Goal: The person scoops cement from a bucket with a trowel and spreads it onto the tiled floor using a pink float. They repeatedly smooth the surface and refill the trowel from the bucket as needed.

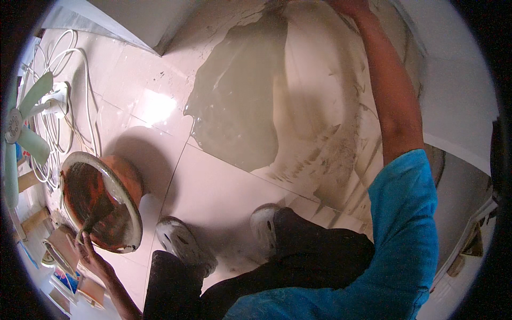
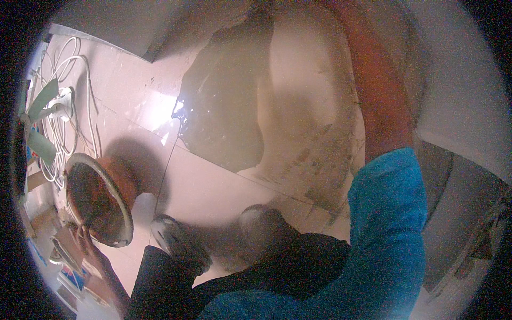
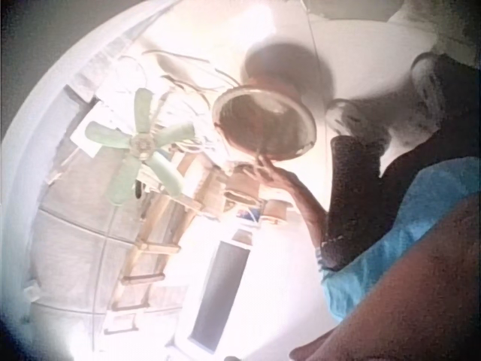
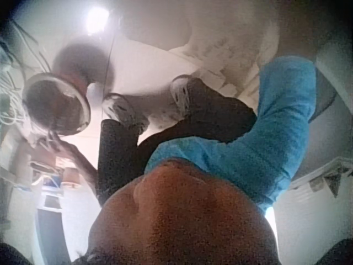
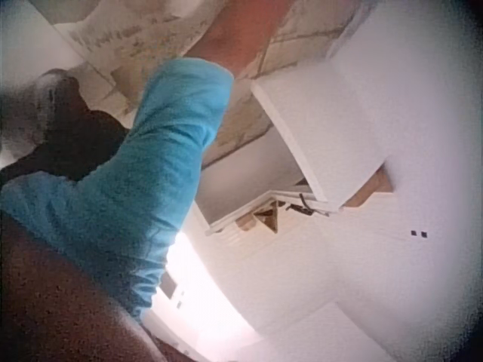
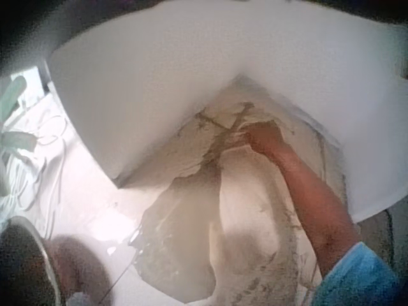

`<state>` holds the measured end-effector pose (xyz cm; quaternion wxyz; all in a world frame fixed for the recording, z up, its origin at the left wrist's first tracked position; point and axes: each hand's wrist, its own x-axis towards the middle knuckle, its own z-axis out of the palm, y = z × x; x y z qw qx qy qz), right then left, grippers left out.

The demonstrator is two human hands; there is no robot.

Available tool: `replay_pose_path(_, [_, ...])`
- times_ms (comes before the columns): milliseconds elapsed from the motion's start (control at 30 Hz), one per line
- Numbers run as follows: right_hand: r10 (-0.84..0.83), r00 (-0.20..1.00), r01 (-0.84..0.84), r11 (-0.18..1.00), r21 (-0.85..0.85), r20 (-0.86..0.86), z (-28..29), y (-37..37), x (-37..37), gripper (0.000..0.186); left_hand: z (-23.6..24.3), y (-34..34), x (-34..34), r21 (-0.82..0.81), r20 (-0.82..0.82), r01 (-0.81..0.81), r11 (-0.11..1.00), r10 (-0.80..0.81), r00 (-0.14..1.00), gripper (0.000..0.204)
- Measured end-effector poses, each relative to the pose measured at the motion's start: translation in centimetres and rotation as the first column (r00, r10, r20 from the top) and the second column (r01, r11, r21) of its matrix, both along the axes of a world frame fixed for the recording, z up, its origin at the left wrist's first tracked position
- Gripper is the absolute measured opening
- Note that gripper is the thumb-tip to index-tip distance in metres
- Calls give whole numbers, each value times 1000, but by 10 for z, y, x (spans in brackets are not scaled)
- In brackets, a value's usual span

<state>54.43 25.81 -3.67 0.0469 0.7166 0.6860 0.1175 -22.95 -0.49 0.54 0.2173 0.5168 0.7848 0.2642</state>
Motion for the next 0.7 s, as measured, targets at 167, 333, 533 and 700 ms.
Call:
replay_pose_path(167, [-252, 965, 248, 967, -64, -75, 16, 4, -7, 44, 7, 1, 9, -16, -228, 103, 995, -104, 968, 31])
replay_pose_path(333, [-389, 914, 380, 920, -93, -116, -15, 12, -19, 45, 11, 3, 23, 1, -56, -10, 1000, 10, 998, 30])
replay_pose_path(533, [23, 998, -17, 994, -109, 58, -56, 42, 32, 49, 1, -3, 5, 3, 0, -21, 1000, 21, 1000, 31])
replay_pose_path(700, [-25, 999, 29, 974, -223, 24, -26, 20, -40, 51, 0, -9, -5, -11, -66, 6, 1000, -6, 998, 33])
